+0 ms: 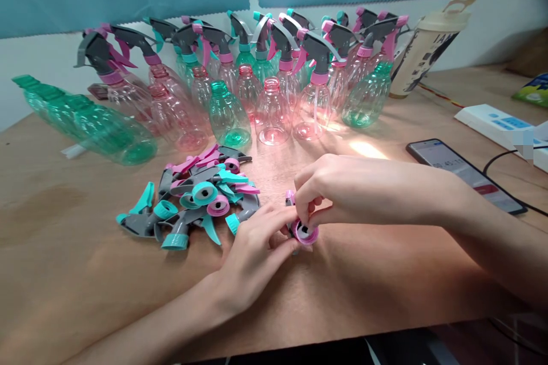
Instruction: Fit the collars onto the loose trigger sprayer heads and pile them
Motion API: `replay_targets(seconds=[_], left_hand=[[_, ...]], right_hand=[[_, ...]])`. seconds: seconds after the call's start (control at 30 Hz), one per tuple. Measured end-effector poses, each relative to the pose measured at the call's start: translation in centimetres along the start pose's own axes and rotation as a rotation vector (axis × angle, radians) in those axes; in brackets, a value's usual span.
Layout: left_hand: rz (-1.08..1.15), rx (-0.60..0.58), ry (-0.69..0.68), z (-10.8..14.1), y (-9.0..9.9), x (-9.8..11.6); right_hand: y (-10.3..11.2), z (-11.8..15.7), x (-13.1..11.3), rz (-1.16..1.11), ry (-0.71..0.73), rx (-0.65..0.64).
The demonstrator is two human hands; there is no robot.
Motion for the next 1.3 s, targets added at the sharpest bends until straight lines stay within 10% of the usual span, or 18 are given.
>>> replay_targets(seconds=[1.3], left_hand=[[0.138,0.053,0.179,-0.7,1.2,0.1]], right_hand=[[0.5,1.1,-0.6,0.144,0.054,0.169]])
Point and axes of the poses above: each hand's wrist, its own z-axis away from the middle knuckle, its own y-axis out of the back of the hand, x = y × z, the point moved 3 cm from there along -z, towards the middle knuckle, and after that the axes turned 6 degrees about -x, right-handed, at the moved point
